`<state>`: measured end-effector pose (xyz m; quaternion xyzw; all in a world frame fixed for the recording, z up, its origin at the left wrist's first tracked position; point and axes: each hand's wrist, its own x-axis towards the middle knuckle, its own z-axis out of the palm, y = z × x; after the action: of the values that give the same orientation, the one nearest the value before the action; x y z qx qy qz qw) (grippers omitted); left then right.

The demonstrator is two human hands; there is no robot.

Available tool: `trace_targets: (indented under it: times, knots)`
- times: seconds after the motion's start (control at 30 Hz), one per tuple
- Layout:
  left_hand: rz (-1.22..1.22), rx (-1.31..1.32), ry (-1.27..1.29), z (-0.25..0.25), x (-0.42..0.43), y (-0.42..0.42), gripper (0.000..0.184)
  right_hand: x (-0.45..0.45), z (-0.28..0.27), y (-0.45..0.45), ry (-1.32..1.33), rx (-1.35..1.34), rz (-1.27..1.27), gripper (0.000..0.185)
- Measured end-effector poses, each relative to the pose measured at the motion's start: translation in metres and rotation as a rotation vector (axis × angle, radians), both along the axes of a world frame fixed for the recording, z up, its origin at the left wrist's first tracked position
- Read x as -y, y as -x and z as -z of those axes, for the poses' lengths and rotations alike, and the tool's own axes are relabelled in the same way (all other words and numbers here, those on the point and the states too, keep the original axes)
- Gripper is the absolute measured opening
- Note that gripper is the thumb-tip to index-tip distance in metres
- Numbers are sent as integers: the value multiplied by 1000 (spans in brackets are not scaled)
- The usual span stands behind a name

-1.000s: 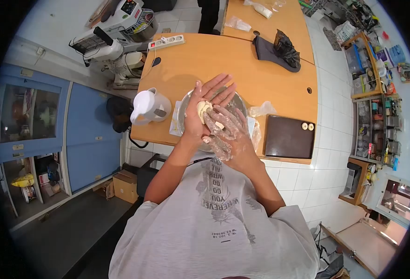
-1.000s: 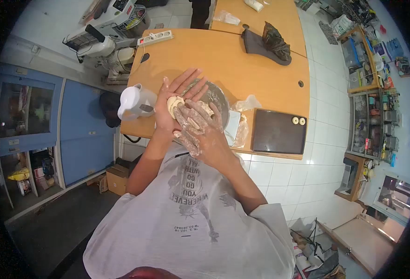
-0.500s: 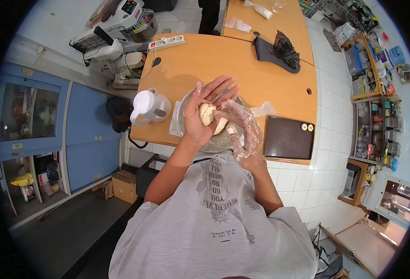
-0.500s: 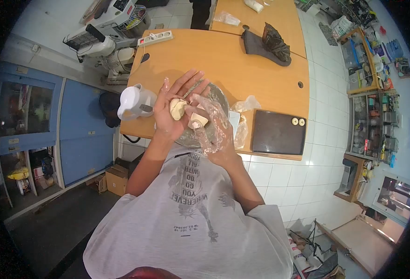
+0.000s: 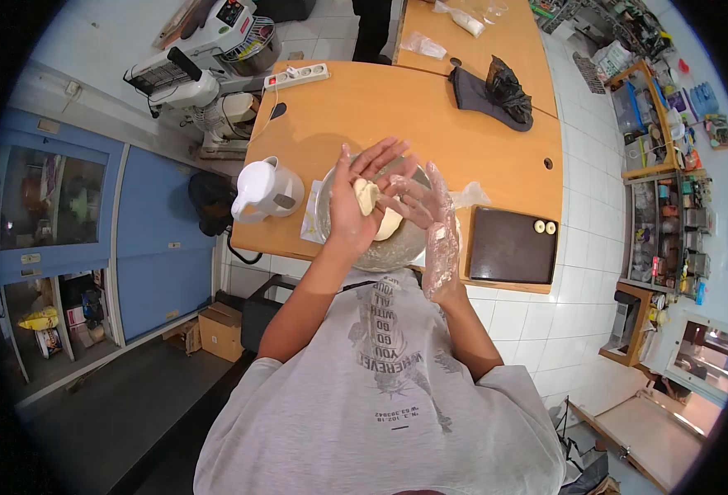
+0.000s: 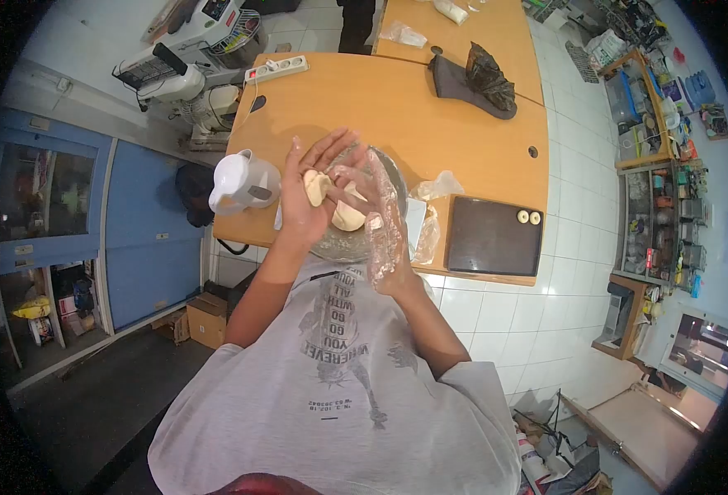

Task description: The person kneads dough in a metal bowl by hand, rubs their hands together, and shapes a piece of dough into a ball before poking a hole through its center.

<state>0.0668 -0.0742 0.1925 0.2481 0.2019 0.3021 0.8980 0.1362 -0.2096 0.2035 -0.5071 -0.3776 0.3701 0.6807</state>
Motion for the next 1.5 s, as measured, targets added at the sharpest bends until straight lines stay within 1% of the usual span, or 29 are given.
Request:
trace_targets:
  times: [0.03,0.13,0.2,0.23,0.3,0.33,0.4,0.43,0.5,0.53,0.67,0.73,0.77,0.8,0.83,0.9,0.93,0.97,1.0,1.03,1.07,1.1,1.13,1.17,1.27,1.33,1.37,1.43,1.5]
  knots:
    - [-2,2,2,2,-1,0,73,-1,4,1,2,2,-2,92]
    - [-56,70,30,0,-2,0,72,-3,20,6,-56,153,11,80]
    - [-96,67,4,1,0,-2,70,-2,22,9,108,1050,91,69]
    - [-96,66,5,0,1,-3,70,-1,20,10,109,1049,90,69]
    - [-192,-59,-24,-4,1,-5,70,1,13,9,141,1224,68,66]
    - [-189,-60,-24,-6,1,-4,70,2,13,4,143,1223,71,66]
    - [-156,-82,-7,-11,1,-1,68,4,13,-10,78,1036,11,67]
    - [-158,-81,-8,-10,-1,0,68,3,12,-10,76,1038,10,67]
    - [-130,23,50,-9,-3,0,67,1,8,-10,-34,221,40,60]
    - [-131,24,50,-10,-3,0,67,3,16,-11,54,170,41,68]
    - [-126,42,-35,-13,3,-5,68,-5,13,-8,-41,190,11,65]
    - [-158,36,-73,-13,5,-10,67,-5,11,-2,43,1091,97,65]
    - [-254,-32,-155,-12,5,-13,64,-5,9,2,44,1091,96,65]
    - [-349,-100,-237,-10,4,-15,60,-5,8,8,34,1006,57,64]
    - [-345,-100,-237,-8,3,-17,60,-4,7,11,25,921,20,64]
    - [-299,-123,-373,-2,0,-18,56,-6,15,5,9,882,42,65]
    - [-256,-152,-453,-1,1,-15,54,-7,18,1,-5,579,-14,66]
    - [-259,-153,-454,0,0,-12,54,-8,19,-1,-19,276,-70,66]
    - [-201,-166,-473,-1,-1,-9,54,-11,6,3,71,-13,-16,68]
    - [-142,-178,-491,-1,-2,-7,54,-10,6,-6,71,-13,-16,68]
    - [-142,-178,-490,-1,-3,-7,54,-8,7,-23,28,-125,-69,70]
    - [-159,-140,-391,1,-3,-8,55,-8,7,-32,-16,-235,-120,71]
    - [-176,-102,-291,3,-3,-8,55,-6,7,-31,-69,-293,-86,73]
    - [-193,-65,-191,3,-3,-9,56,-6,6,-30,-70,-292,-85,73]
    - [-195,-43,-157,-2,2,-11,63,-12,6,-21,-99,-224,-3,68]
    - [-230,-3,-172,-7,11,-20,67,-18,11,-6,-25,207,16,61]
    - [-262,40,-188,-8,14,-22,70,-20,13,5,-26,205,14,61]
    - [-255,54,-158,-7,9,-21,73,-20,16,24,-20,660,129,58]
    - [-250,-97,-179,-10,8,-21,76,-19,18,22,-24,628,139,57]
